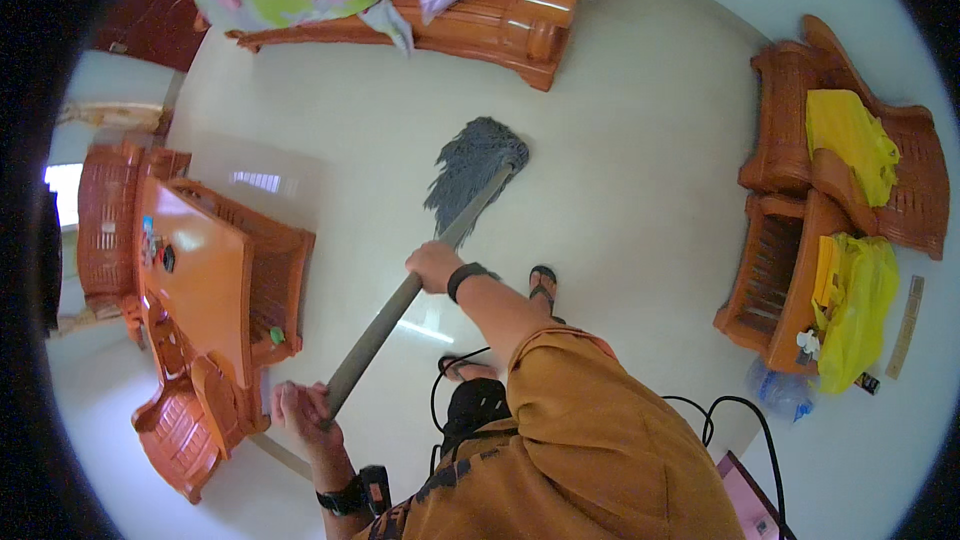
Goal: The person is mopping the tiled floor in a living room area, moving between furniture and a door.
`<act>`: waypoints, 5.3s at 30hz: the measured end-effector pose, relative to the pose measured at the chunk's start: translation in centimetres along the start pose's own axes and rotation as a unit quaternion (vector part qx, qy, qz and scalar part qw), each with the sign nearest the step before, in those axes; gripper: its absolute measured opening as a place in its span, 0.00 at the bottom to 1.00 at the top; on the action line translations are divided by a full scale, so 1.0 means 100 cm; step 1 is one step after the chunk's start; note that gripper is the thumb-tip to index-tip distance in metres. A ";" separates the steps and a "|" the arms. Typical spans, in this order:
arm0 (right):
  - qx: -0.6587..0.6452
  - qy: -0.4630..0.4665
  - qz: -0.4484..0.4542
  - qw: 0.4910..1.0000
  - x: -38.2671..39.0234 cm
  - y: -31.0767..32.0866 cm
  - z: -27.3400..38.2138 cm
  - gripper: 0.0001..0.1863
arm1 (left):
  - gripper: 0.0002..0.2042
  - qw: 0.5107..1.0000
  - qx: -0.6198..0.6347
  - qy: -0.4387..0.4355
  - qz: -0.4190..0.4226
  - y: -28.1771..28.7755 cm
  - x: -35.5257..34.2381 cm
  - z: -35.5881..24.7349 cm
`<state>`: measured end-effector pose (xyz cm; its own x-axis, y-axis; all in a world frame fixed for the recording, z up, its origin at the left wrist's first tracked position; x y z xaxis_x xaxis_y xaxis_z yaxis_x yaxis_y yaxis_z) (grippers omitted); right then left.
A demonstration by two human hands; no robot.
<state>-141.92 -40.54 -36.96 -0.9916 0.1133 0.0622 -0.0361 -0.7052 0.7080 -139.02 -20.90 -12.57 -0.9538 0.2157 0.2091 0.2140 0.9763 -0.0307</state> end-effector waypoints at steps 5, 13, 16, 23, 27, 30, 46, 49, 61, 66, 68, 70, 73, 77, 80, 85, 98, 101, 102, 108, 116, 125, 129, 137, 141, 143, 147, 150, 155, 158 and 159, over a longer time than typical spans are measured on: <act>-0.010 -0.058 -0.087 0.994 0.008 0.086 -0.090 0.03 | 0.10 0.992 -0.002 0.002 0.125 -0.115 -0.041 0.014; -0.020 -0.143 -0.063 0.988 0.005 0.123 -0.148 0.05 | 0.09 0.980 -0.008 0.024 0.198 -0.189 -0.089 0.022; 0.007 -0.146 -0.051 0.988 -0.003 0.129 -0.166 0.05 | 0.09 0.981 -0.001 0.034 0.192 -0.194 -0.104 0.033; 0.034 -0.157 -0.025 0.987 -0.001 0.150 -0.202 0.05 | 0.09 0.971 -0.046 0.048 0.232 -0.237 -0.105 0.043; 0.056 -0.178 -0.017 0.982 0.012 0.192 -0.244 0.06 | 0.09 0.965 -0.064 0.050 0.248 -0.295 -0.097 0.052; 0.064 -0.183 -0.005 0.981 0.024 0.220 -0.282 0.06 | 0.08 0.962 -0.097 0.074 0.243 -0.343 -0.077 0.064; -0.479 -0.020 -0.242 0.844 0.153 0.630 -0.306 0.23 | 0.11 0.977 -0.063 0.003 0.205 -0.658 -0.059 0.070; -0.375 0.114 -0.218 0.894 0.210 0.752 -0.217 0.20 | 0.11 0.975 -0.027 -0.022 0.218 -0.697 -0.078 0.071; -0.232 0.457 -0.342 0.787 0.296 0.866 -0.121 0.13 | 0.10 0.959 0.022 -0.028 0.281 -0.851 -0.162 0.008; -0.207 0.475 -0.368 0.772 0.302 0.866 -0.120 0.14 | 0.09 0.958 0.010 -0.050 0.283 -0.874 -0.197 -0.008; -0.203 0.477 -0.374 0.769 0.306 0.865 -0.117 0.14 | 0.09 0.956 0.012 -0.048 0.290 -0.886 -0.205 -0.008; -0.204 0.477 -0.380 0.766 0.307 0.866 -0.122 0.15 | 0.09 0.960 0.011 -0.044 0.278 -0.895 -0.212 -0.009; -0.219 0.478 -0.378 0.762 0.317 0.876 -0.128 0.16 | 0.08 0.959 0.026 -0.054 0.278 -0.909 -0.202 -0.029; -0.234 0.487 -0.376 0.753 0.329 0.885 -0.143 0.16 | 0.08 0.961 0.025 -0.063 0.269 -0.928 -0.199 -0.034; -0.241 0.498 -0.367 0.748 0.341 0.896 -0.157 0.17 | 0.09 0.963 0.031 -0.058 0.262 -0.933 -0.193 -0.035; -0.252 0.515 -0.341 0.744 0.363 0.914 -0.178 0.18 | 0.08 0.968 0.016 -0.081 0.237 -0.939 -0.177 -0.041; -0.479 -0.097 -0.355 0.797 0.250 0.852 -0.442 0.15 | 0.09 0.975 -0.054 -0.070 0.203 -0.887 -0.122 -0.012; -0.339 -0.218 -0.224 0.887 0.206 0.757 -0.533 0.17 | 0.09 0.979 -0.049 -0.042 0.195 -0.875 -0.110 -0.002; -0.335 -0.248 -0.175 0.892 0.189 0.730 -0.547 0.16 | 0.09 0.976 -0.042 -0.041 0.209 -0.871 -0.108 -0.003; -0.049 -0.222 -0.090 0.970 0.103 0.652 -0.579 0.24 | 0.07 0.967 -0.037 0.005 0.250 -0.862 -0.117 0.004; -0.028 -0.143 -0.071 0.987 0.026 0.626 -0.616 0.22 | 0.07 0.944 -0.091 0.059 0.311 -0.905 -0.144 -0.016; -0.128 0.018 -0.111 0.985 -0.027 0.626 -0.582 0.06 | 0.08 0.989 -0.099 0.075 0.077 -0.874 -0.144 -0.053; -0.177 0.092 0.007 0.980 -0.056 0.620 -0.557 0.05 | 0.10 0.985 -0.171 -0.023 0.014 -0.911 -0.109 -0.096; -0.164 0.129 0.052 0.977 -0.049 0.666 -0.613 0.03 | 0.10 0.987 -0.137 -0.078 0.025 -0.992 -0.091 -0.082; -0.157 0.088 0.024 0.983 -0.020 0.732 -0.652 0.04 | 0.10 0.987 -0.122 -0.076 0.071 -1.036 -0.091 -0.073; -0.138 0.041 0.000 0.990 -0.007 0.728 -0.698 0.05 | 0.10 0.985 -0.119 -0.076 0.101 -1.063 -0.099 -0.068; -0.122 -0.027 -0.077 0.989 0.031 0.768 -0.749 0.09 | 0.10 0.965 -0.087 -0.032 0.247 -1.110 -0.119 -0.044; -0.092 -0.074 -0.140 0.983 0.064 0.793 -0.794 0.12 | 0.06 0.939 -0.075 0.033 0.334 -1.149 -0.139 -0.013; -0.082 -0.181 -0.199 0.960 0.105 0.811 -0.840 0.13 | 0.04 0.882 -0.137 0.072 0.446 -1.215 -0.162 0.015; -0.080 -0.233 -0.257 0.934 0.101 0.808 -0.846 0.13 | 0.04 0.858 -0.166 0.094 0.477 -1.237 -0.178 0.004; -0.065 -0.232 -0.298 0.924 0.098 0.813 -0.844 0.12 | 0.04 0.847 -0.190 0.102 0.485 -1.242 -0.184 0.003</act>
<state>-165.02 -155.83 -38.21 -0.6322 0.7748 0.0056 -0.6025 -0.4962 0.6251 -148.10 -146.14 -12.92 -0.2418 0.8694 0.4308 0.9662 0.2567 0.0243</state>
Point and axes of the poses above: each hand's wrist, its own x-axis away from the middle knuckle, its own y-axis out of the back of the hand, z = x × y, the point moved 8 cm from there along -x, towards the middle knuckle, and after that the axes turned 1 degree about -x, right-handed, at the moved point
